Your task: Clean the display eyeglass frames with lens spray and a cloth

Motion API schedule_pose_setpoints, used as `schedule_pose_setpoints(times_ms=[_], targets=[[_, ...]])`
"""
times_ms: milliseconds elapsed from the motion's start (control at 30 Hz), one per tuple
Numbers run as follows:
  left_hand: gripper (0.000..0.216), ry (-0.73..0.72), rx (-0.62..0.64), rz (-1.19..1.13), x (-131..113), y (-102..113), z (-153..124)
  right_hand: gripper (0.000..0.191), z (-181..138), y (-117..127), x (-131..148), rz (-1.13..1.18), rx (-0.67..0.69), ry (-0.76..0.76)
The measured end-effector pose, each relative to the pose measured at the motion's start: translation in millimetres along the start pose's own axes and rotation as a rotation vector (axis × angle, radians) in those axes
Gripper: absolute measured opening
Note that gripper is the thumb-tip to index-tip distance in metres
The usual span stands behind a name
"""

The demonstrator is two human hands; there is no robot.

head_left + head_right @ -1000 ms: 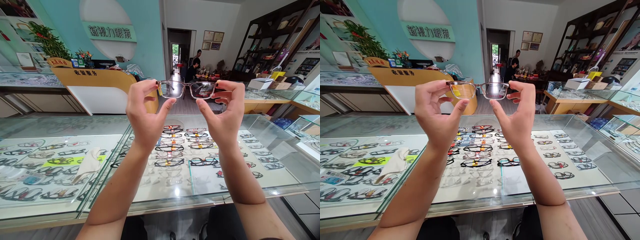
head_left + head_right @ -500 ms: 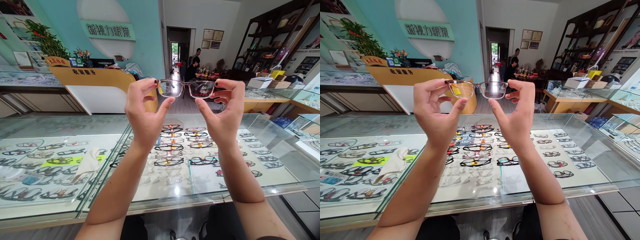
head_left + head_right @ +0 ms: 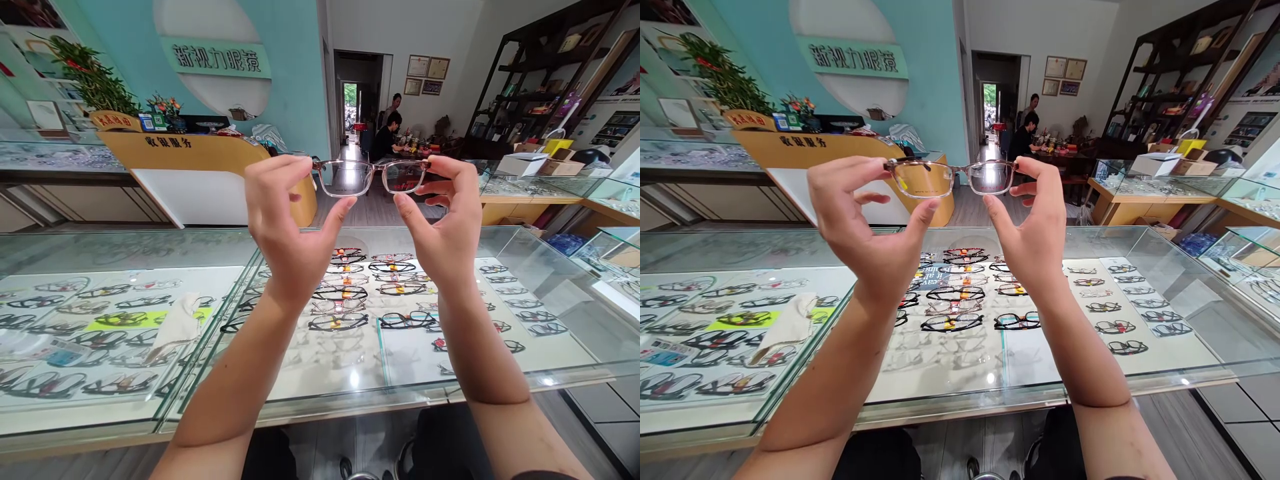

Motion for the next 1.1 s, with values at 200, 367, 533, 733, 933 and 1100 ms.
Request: schedule_pose_setpoints(times_ms=[200,367,533,733,933,1100], targets=[[0.062,0.002,0.025,-0.043,-1,1,0,0.057,-1,-2,-2,0.0,0.016,-0.018],[0.063,0.003,0.023,-0.042,-1,1,-1,0.058,-1,-2,-1,-0.01,0.025,-0.024],[0.064,-0.025,-0.006,0.011,-6,3,0,0.057,-1,-3,0,-0.012,0.037,-0.018],[0.064,0.009,0.01,-0.011,-5,2,-1,0.055,-1,-3,2,0.004,0.029,-0.003],[0.064,0.051,0.011,-0.018,3,-1,-2,0.055,-1,-3,3,0.017,0.035,-0.01],[0.063,0.1,0.028,-0.04,10,-7,-1,0.054,0,-1,7,0.026,-0.02,0.01]])
Point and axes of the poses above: each hand's wrist, its own z-axis towards the middle knuckle, its own y-axis out of the back of the hand, x = y × z, the point moved 6 cm from there along z, towards the middle knuckle, and after that the axes turned 7 degrees about -x, right-handed, at the moved point
